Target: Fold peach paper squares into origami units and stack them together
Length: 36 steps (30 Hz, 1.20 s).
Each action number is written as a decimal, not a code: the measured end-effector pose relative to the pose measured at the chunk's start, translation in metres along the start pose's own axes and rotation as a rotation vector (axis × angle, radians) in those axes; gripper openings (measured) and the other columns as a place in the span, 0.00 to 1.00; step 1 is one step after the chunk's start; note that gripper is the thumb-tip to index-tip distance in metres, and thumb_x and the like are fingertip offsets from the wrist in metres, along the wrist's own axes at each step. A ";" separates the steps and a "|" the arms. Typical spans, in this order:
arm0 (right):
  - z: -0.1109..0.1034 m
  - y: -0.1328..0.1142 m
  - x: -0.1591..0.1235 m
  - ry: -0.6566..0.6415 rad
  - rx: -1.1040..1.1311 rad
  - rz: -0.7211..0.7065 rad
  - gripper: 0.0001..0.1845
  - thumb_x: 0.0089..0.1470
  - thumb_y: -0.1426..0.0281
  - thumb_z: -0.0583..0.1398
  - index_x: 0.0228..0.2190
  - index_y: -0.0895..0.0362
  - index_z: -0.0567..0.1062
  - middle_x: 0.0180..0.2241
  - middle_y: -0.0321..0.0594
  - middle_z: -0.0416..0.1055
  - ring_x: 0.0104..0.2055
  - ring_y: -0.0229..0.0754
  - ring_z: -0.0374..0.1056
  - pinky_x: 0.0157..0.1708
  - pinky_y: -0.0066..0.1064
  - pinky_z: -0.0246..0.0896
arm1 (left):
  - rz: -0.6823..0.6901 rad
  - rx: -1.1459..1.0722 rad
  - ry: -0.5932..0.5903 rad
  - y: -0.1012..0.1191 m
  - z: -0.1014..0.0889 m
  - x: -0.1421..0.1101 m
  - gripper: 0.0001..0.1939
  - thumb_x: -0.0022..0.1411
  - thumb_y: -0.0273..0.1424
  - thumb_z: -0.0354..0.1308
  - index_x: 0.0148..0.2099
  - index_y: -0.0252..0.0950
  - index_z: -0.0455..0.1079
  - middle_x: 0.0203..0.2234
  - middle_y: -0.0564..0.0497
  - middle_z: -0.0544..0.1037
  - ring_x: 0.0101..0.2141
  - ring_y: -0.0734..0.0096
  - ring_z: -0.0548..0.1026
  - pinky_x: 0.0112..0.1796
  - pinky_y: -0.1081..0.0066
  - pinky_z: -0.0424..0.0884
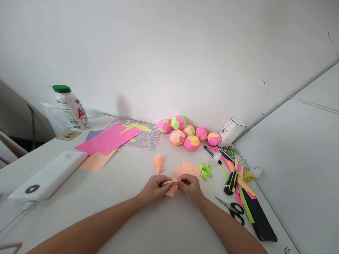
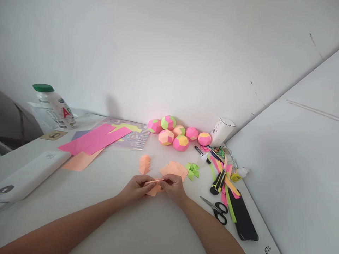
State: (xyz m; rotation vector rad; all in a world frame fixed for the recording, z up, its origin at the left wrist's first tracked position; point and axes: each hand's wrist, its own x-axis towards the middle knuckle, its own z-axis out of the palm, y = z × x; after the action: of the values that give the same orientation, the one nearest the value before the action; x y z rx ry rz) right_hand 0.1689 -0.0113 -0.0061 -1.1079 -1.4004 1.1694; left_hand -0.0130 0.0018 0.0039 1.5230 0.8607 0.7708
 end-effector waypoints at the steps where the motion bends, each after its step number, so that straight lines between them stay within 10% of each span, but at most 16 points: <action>1: 0.000 0.000 0.000 0.000 -0.006 -0.004 0.10 0.46 0.63 0.64 0.24 0.58 0.75 0.18 0.35 0.69 0.21 0.36 0.65 0.22 0.27 0.62 | 0.000 0.004 0.004 0.000 0.000 0.000 0.17 0.58 0.40 0.53 0.28 0.32 0.71 0.16 0.56 0.63 0.19 0.76 0.64 0.21 0.76 0.58; 36: -0.001 -0.008 -0.003 -0.076 0.024 -0.014 0.12 0.54 0.60 0.56 0.31 0.57 0.71 0.21 0.35 0.67 0.23 0.36 0.64 0.24 0.27 0.61 | -0.124 -0.176 -0.063 -0.004 -0.005 0.006 0.17 0.54 0.43 0.57 0.28 0.33 0.72 0.16 0.55 0.68 0.18 0.76 0.65 0.20 0.75 0.62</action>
State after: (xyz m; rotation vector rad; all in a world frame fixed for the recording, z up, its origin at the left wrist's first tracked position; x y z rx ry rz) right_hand 0.1697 -0.0152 0.0014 -1.0449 -1.4462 1.2268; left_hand -0.0144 0.0092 0.0008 1.3193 0.8105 0.6854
